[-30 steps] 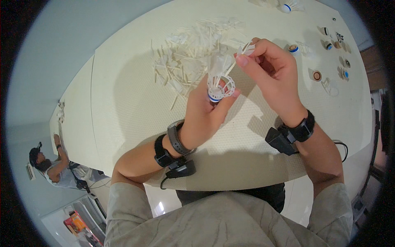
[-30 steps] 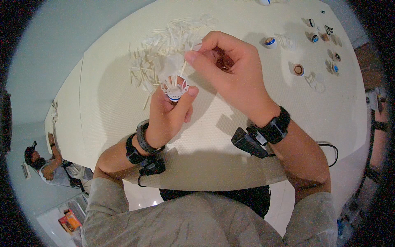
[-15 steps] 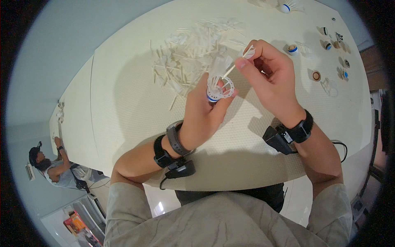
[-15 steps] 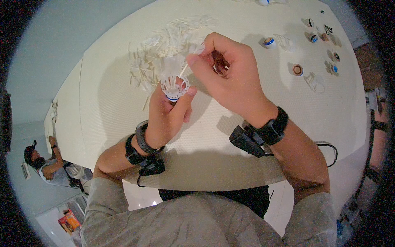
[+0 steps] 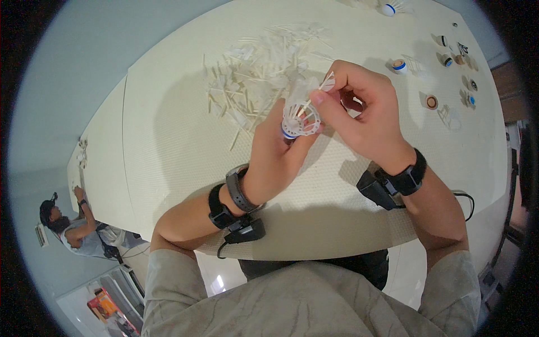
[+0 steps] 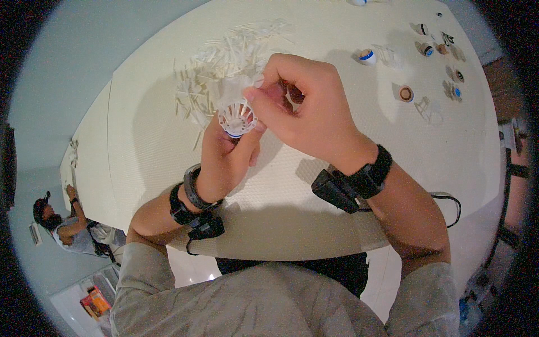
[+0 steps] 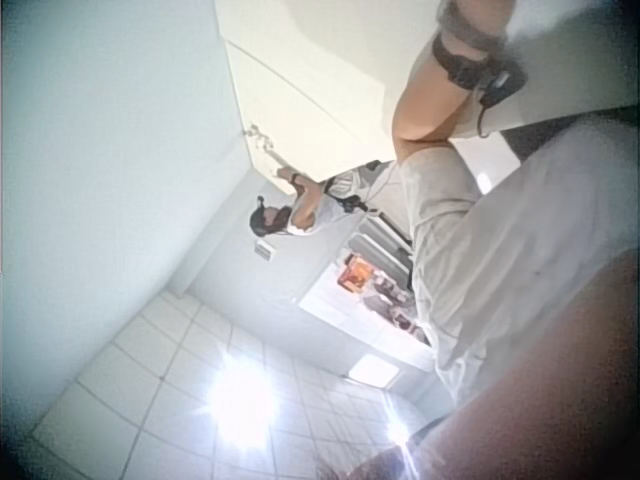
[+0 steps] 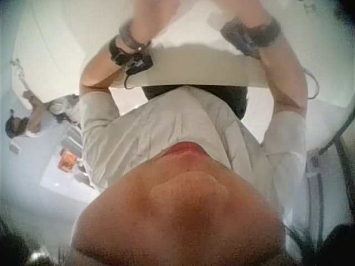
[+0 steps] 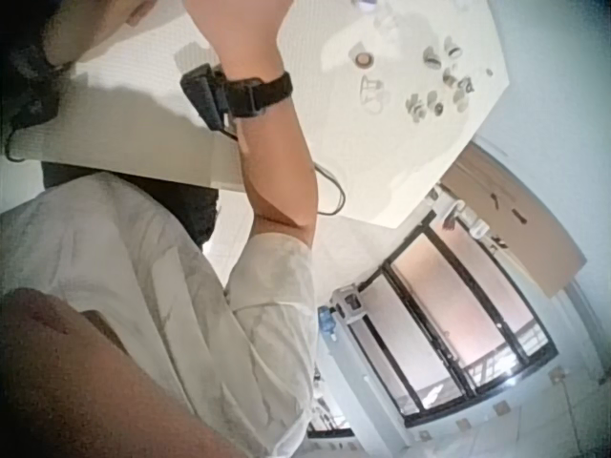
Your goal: The person inserts white feathers into the holes of a shuttlecock base by hand, securing them one by one until a full ring is formed.
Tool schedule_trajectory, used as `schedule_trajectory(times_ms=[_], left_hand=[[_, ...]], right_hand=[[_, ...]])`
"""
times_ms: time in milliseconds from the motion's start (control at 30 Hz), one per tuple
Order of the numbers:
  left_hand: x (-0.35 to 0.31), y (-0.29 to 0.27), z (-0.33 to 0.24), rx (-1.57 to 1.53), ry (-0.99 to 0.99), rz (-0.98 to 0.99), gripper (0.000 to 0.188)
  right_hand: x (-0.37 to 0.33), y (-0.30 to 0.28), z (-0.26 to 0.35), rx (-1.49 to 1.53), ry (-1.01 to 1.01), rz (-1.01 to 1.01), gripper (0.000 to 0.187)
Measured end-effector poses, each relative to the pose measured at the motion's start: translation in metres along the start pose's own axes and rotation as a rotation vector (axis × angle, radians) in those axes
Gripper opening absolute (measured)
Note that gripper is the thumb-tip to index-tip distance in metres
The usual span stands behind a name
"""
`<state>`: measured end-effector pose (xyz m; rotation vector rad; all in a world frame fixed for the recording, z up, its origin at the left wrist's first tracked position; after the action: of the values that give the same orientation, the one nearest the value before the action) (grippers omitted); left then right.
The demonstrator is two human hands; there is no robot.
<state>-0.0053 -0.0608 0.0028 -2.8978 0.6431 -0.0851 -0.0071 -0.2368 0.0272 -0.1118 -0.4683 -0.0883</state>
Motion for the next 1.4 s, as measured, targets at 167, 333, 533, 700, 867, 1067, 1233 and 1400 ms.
schedule_trajectory(times_ms=[167,333,533,700,867,1067,1233,1400], left_hand=[[-0.0003,-0.0005,-0.0006,0.0,0.001,0.005,0.031],[-0.0009,-0.001,-0.0001,-0.01,-0.005,0.016,0.033],[-0.0017,-0.001,-0.0001,-0.005,0.004,0.021,0.035],[-0.0015,-0.0011,-0.0001,-0.012,0.011,0.029,0.036],[-0.0013,-0.0016,-0.0011,-0.035,0.028,0.033,0.038],[-0.0019,0.0002,-0.0015,0.006,0.03,0.048,0.038],[-0.004,-0.0013,-0.0002,0.01,0.01,0.038,0.04],[-0.0053,0.0,0.0032,-0.022,0.089,0.039,0.041]], right_hand=[[0.0005,-0.0012,0.0015,-0.032,-0.02,0.022,0.021],[-0.0016,0.0021,-0.0005,0.034,0.046,0.02,0.021],[-0.0018,0.0017,0.0014,0.028,0.046,0.028,0.02],[-0.0039,0.0059,-0.0029,0.206,0.119,-0.004,0.019],[-0.0011,0.004,0.0046,0.066,0.048,0.027,0.019],[-0.0013,-0.0003,0.0024,0.046,0.04,0.073,0.019],[-0.0025,0.005,0.0006,0.164,0.129,0.075,0.02],[-0.0039,0.0042,0.0001,0.147,0.112,0.119,0.02]])
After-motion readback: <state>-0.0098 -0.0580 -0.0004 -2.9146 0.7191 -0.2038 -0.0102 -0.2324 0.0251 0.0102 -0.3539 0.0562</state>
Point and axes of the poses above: each hand's wrist, its own x-axis towards the middle knuckle, its own y-axis out of the palm, z = x × y, the point moved 1 cm from there along x, towards the middle knuckle, and after that the axes turned 5 degrees about x, right-handed, at the moved point
